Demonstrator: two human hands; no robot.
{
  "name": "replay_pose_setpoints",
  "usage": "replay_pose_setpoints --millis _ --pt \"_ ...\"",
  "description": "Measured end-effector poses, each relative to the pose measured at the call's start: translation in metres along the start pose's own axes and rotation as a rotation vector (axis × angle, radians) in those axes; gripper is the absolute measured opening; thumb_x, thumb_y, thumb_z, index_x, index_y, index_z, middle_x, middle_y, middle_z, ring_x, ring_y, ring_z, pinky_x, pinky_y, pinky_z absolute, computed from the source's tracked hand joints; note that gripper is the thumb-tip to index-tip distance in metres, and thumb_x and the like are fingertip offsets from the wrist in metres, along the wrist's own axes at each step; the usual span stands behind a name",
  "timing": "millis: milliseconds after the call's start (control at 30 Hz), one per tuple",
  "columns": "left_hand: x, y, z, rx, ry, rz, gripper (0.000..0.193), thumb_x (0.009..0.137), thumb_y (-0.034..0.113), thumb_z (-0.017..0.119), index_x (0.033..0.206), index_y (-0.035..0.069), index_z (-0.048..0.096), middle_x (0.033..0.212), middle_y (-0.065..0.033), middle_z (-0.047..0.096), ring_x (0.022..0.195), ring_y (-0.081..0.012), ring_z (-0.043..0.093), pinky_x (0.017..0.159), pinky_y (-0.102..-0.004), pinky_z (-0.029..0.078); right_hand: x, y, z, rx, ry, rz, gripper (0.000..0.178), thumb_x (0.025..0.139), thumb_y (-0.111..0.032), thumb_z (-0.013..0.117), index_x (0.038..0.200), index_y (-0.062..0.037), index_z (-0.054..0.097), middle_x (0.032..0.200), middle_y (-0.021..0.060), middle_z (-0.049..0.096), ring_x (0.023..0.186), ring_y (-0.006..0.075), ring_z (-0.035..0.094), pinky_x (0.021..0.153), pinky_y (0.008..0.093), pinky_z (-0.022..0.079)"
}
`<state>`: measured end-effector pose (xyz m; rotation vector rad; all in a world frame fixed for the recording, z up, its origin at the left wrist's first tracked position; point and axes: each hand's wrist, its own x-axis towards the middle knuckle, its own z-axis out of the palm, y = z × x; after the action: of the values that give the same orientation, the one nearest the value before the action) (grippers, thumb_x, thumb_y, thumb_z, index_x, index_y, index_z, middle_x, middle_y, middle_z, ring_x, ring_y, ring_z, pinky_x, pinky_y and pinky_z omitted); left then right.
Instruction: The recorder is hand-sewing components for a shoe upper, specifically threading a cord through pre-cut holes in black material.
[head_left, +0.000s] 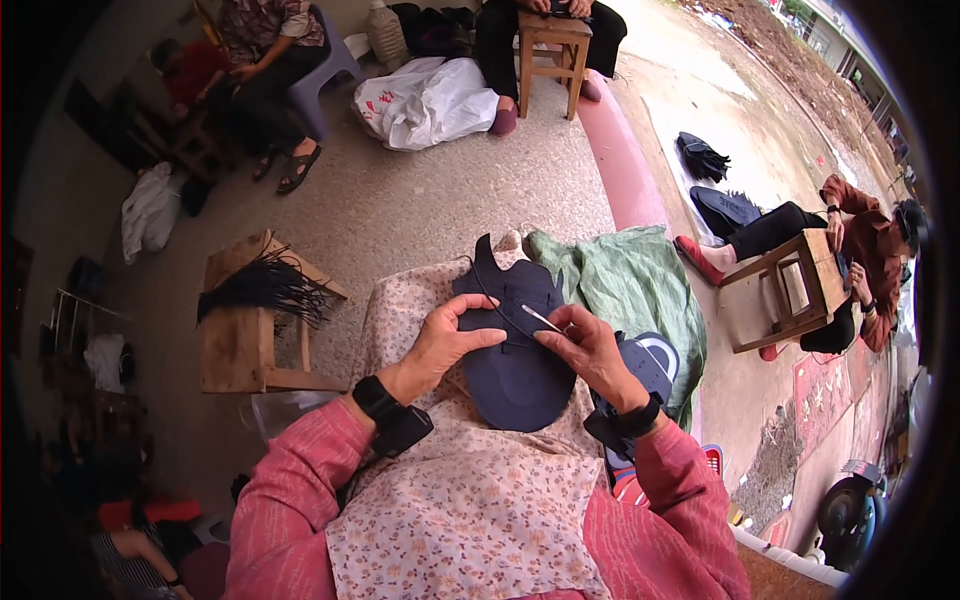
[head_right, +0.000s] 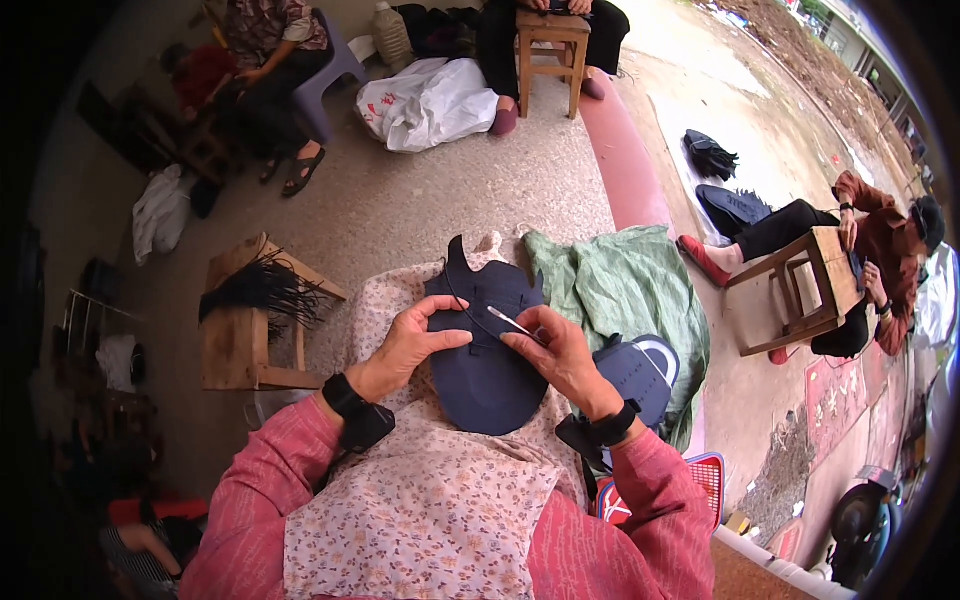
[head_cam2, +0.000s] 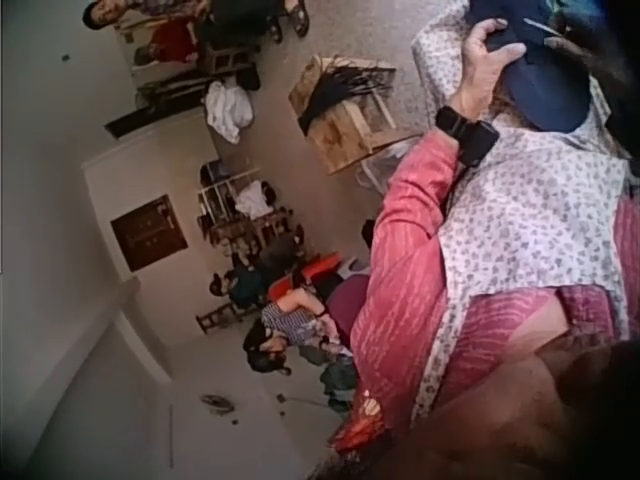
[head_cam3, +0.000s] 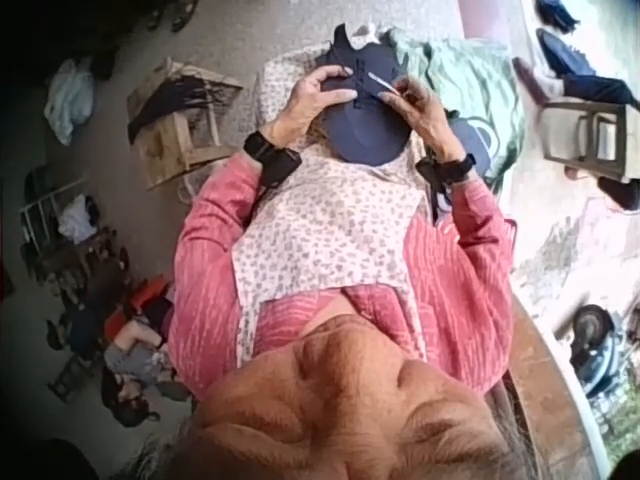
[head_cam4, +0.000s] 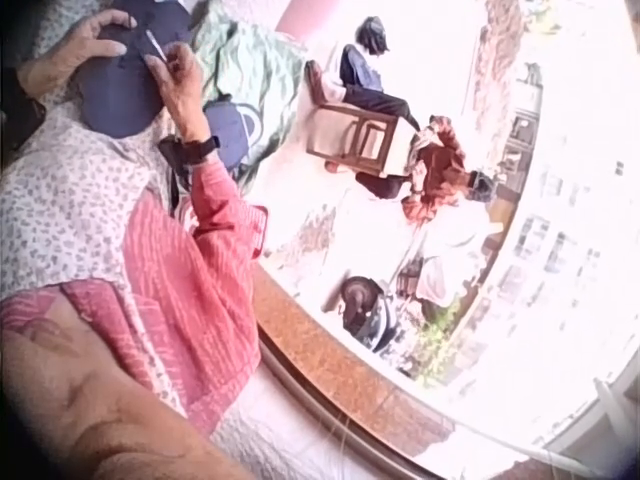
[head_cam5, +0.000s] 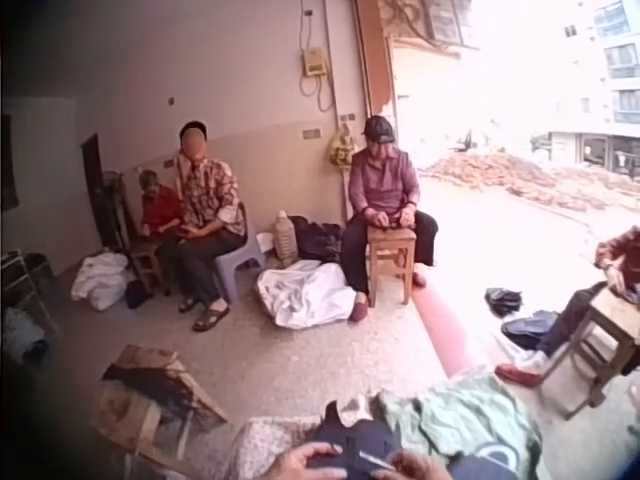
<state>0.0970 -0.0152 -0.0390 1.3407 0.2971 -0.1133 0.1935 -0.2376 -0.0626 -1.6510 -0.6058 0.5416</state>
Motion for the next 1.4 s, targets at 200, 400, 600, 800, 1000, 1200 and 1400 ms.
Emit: replay_pose_setpoints --millis 200,400,600,800,1000,1200,1400 --pt "0.003 -0.008 0.011 0.223 0.097 0.119 0.049 0.075 0.003 0.081 0.118 0.005 0.057 0.113 -0.0037 0.057 0.103 -0.0120 0.056 0.089 -0.0260 0.052 0.007 0.012 0.011 -0.129 -0.090 -0.122 0.016 0.088 -0.012 0.074 0.091 -0.0045 0.061 0.082 -0.0030 0.051 0.071 0.0052 0.049 0.061 0.0230 0.042" --pt "-0.002 -0.009 0.010 -0.169 0.018 -0.073 0.054 0.075 -0.005 0.077 0.121 0.009 0.054 0.113 -0.0027 0.057 0.104 -0.0141 0.057 0.091 -0.0284 0.052 0.001 0.037 0.011 0.367 -0.132 0.002 0.030 0.081 -0.006 0.079 0.101 -0.0080 0.057 0.089 -0.0058 0.048 0.075 0.0025 0.047 0.065 0.0188 0.040" --pt "-0.006 -0.026 -0.010 -0.417 -0.080 -0.180 0.054 0.076 -0.011 0.073 0.121 0.013 0.053 0.113 -0.0016 0.058 0.104 -0.0156 0.060 0.093 -0.0304 0.052 0.000 0.026 0.008 0.541 -0.151 0.072 0.041 0.078 0.002 0.078 0.109 -0.0090 0.053 0.088 -0.0056 0.048 0.070 0.0008 0.042 0.065 0.0162 0.036" --pt "-0.006 -0.030 -0.017 -0.297 -0.093 -0.156 0.054 0.078 -0.010 0.071 0.122 0.013 0.050 0.116 -0.0014 0.055 0.107 -0.0154 0.058 0.095 -0.0299 0.050 -0.007 0.034 -0.002 0.662 -0.207 0.143 0.037 0.082 0.004 0.072 0.111 -0.0087 0.053 0.079 -0.0064 0.045 0.066 0.0025 0.040 0.061 0.0175 0.034" --pt "-0.011 -0.025 -0.012 -0.311 -0.079 -0.169 0.053 0.081 -0.010 0.068 0.124 0.012 0.048 0.118 -0.0026 0.053 0.109 -0.0155 0.056 0.096 -0.0309 0.050 -0.008 0.011 0.008 0.635 -0.091 0.242 0.030 0.087 -0.004 0.072 0.110 -0.0081 0.052 0.086 -0.0038 0.055 0.078 0.0034 0.052 0.071 0.0179 0.043" --pt "-0.011 -0.028 -0.010 -0.325 -0.085 -0.144 0.049 0.081 -0.004 0.071 0.122 0.011 0.049 0.116 -0.0039 0.054 0.107 -0.0154 0.057 0.094 -0.0303 0.051 -0.009 0.044 0.007 0.555 -0.170 0.130 0.029 0.088 -0.004 0.071 0.108 -0.0088 0.052 0.097 -0.0019 0.057 0.082 0.0046 0.055 0.071 0.0188 0.048" --pt "0.002 -0.005 0.000 -0.333 0.080 -0.287 0.026 0.084 0.013 0.075 0.103 0.012 0.057 0.099 -0.0020 0.062 0.095 -0.0132 0.062 0.085 -0.0300 0.054 -0.005 0.038 0.005 0.498 -0.217 0.130 0.031 0.088 -0.004 0.072 0.109 -0.0085 0.051 0.097 -0.0016 0.058 0.082 0.0045 0.056 0.072 0.0191 0.049"
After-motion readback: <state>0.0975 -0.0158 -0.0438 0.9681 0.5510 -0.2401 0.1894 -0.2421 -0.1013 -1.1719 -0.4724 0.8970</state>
